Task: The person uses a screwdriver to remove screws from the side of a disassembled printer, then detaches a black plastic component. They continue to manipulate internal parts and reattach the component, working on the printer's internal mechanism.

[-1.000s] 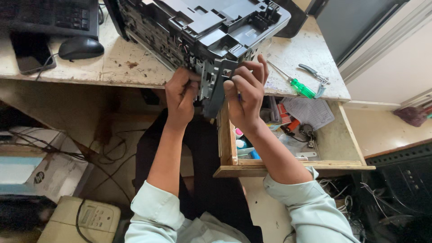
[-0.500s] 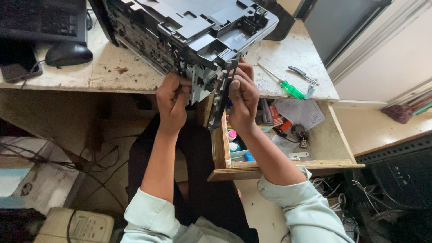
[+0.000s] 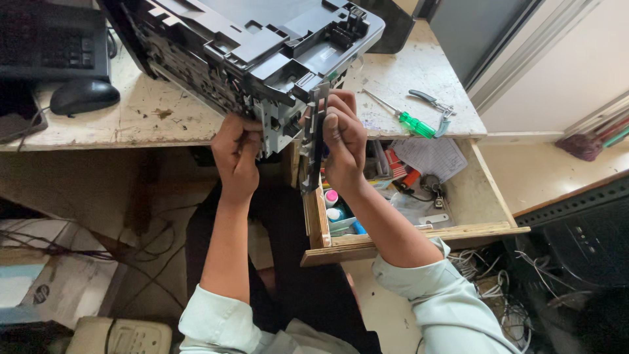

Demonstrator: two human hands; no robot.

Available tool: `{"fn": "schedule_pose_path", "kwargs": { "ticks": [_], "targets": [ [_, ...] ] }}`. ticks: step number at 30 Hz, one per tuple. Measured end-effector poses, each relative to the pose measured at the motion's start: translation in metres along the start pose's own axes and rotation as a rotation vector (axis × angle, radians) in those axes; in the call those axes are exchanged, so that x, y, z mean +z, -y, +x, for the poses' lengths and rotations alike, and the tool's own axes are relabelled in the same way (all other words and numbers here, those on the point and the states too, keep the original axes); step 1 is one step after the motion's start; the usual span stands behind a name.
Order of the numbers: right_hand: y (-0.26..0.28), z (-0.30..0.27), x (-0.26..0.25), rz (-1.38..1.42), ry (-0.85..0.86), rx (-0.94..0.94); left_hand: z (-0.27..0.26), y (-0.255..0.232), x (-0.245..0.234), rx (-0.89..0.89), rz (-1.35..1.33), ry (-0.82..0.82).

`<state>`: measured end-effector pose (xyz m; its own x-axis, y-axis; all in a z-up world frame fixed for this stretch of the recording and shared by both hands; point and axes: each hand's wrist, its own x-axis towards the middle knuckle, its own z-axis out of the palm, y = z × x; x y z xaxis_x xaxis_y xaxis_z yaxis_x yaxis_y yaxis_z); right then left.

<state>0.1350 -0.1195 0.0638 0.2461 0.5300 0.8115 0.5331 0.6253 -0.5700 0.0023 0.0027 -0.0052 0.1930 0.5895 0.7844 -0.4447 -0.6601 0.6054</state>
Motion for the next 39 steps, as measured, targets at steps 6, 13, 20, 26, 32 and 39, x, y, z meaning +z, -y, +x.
{"fn": "schedule_pose_path", "kwargs": {
  "ticks": [6,13,20,26,32,39],
  "targets": [
    [0.002,0.003,-0.004,-0.065,0.006,-0.014,-0.004,0.009,-0.001,-0.033,-0.080,0.004],
    [0.004,0.004,-0.003,-0.053,-0.004,-0.014,-0.005,0.010,-0.002,-0.028,-0.068,-0.004],
    [0.000,0.004,-0.004,-0.055,-0.014,-0.031,-0.004,0.001,-0.001,-0.077,-0.034,-0.011],
    [-0.003,0.003,-0.003,-0.092,-0.025,-0.077,0.012,-0.052,0.008,0.029,0.107,-0.098],
    [-0.005,0.000,-0.005,-0.211,-0.035,-0.133,0.027,-0.178,0.009,0.091,-0.167,0.169],
    [-0.005,0.002,0.001,-0.255,-0.079,-0.218,0.041,-0.244,0.014,-0.061,-0.306,0.406]
  ]
}}
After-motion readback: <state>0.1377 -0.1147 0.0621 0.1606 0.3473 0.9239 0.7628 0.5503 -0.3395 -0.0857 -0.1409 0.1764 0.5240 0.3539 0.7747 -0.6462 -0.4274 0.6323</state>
